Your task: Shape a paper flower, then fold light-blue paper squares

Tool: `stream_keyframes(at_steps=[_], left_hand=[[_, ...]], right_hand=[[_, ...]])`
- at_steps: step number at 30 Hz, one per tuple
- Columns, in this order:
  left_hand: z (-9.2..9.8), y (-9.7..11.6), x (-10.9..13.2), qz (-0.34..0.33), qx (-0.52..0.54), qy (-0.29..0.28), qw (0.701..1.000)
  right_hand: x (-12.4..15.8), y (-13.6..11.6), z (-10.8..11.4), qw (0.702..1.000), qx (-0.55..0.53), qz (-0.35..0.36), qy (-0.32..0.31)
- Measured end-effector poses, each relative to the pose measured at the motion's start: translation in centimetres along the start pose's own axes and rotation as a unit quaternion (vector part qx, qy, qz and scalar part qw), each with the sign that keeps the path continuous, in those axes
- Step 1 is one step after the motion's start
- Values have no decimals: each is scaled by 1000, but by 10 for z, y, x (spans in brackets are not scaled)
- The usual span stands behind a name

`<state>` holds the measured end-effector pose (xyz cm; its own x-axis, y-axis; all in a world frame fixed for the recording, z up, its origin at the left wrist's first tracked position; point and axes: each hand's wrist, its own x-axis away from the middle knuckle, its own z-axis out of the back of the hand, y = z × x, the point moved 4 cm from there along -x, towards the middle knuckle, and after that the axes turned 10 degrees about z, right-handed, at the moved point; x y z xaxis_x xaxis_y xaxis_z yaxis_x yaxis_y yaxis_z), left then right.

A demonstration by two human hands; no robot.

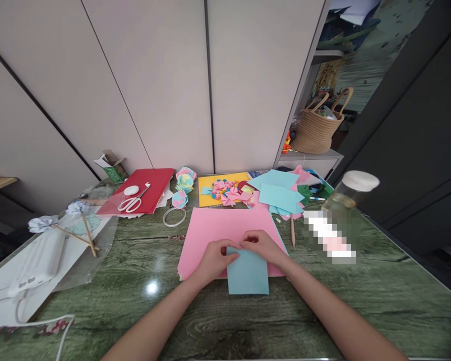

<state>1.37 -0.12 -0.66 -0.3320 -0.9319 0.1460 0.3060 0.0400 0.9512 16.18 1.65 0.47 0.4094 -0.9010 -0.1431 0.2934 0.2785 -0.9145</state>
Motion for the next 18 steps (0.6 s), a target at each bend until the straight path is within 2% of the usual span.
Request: stream_keyframes(at_steps=[3,8,18], left_hand=[[-1,-3,-1,15,14,-2,1000],[5,-3,-4,33,42,31,998],[27,1,-9,33,53,93,994]], right_hand=[[0,-1,0,1000,-24,-8,9],[-1,1,6,999,-42,-16,27],[-2,8,33,996,-73,-25,46]])
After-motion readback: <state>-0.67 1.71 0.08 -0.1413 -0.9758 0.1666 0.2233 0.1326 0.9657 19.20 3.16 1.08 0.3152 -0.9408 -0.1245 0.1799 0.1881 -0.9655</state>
